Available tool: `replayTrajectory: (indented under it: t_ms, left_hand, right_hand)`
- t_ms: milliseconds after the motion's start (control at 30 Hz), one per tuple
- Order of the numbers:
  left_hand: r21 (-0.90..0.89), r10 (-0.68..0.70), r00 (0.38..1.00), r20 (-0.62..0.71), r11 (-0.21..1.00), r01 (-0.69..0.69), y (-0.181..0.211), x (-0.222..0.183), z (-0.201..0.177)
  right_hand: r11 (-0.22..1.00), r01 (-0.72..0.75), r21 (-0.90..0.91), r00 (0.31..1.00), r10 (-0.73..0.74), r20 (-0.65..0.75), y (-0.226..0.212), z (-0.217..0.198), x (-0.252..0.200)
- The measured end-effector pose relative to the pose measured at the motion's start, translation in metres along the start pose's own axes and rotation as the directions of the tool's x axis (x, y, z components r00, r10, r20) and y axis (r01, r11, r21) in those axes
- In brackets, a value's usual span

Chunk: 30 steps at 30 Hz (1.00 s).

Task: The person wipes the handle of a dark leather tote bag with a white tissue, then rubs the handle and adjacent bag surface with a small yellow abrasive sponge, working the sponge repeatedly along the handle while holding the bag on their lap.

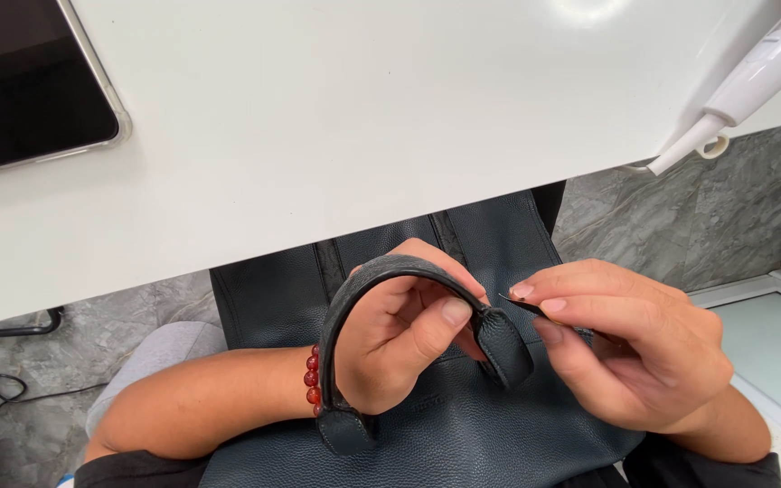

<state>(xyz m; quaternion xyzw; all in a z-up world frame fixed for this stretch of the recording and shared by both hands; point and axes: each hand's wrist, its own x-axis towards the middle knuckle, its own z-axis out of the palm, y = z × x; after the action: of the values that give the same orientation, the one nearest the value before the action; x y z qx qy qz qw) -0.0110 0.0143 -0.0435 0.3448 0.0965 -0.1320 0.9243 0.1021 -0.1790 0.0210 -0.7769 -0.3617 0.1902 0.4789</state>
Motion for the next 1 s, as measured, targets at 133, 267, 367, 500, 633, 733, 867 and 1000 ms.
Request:
replayTrajectory:
  t_ms: [133,267,367,500,633,733,867,1000]
  left_hand:
    - [0.103,0.043,0.994,-0.098,0.994,-0.033,-0.001,0.004,0.004]
    - [0.147,0.11,0.977,-0.183,0.986,-0.084,-0.003,0.008,0.007]
    - [0.145,0.092,0.975,-0.202,0.987,-0.063,-0.001,0.008,0.008]
    - [0.164,0.102,0.976,-0.194,0.984,-0.07,0.0,0.009,0.008]
    - [0.146,0.075,0.98,-0.184,0.988,-0.048,0.001,0.008,0.008]
    - [0.155,0.059,0.989,-0.137,0.987,-0.038,0.005,0.005,0.006]
    - [0.186,0.061,0.996,-0.057,0.981,-0.05,0.008,0.003,0.001]
    - [0.163,0.023,0.999,0.038,0.986,-0.029,0.01,0.001,-0.005]
  right_hand:
    - [0.987,-0.15,0.054,0.987,0.153,-0.055,0.003,0.004,-0.005]
    - [0.987,-0.159,0.021,0.985,0.16,-0.062,0.006,0.007,-0.004]
    - [0.982,-0.185,-0.029,0.981,0.183,-0.071,0.006,0.009,-0.003]
    - [0.99,-0.122,-0.076,0.991,0.118,-0.062,0.0,0.01,0.003]
    - [0.994,0.023,-0.106,1.0,-0.021,0.013,-0.003,0.006,0.01]
    - [0.978,0.1,-0.181,0.995,-0.102,-0.002,-0.004,0.01,0.012]
    - [0.975,0.155,-0.157,0.988,-0.151,0.031,-0.002,0.006,0.014]
    - [0.937,0.322,-0.136,0.946,-0.312,0.087,-0.004,0.0,0.02]
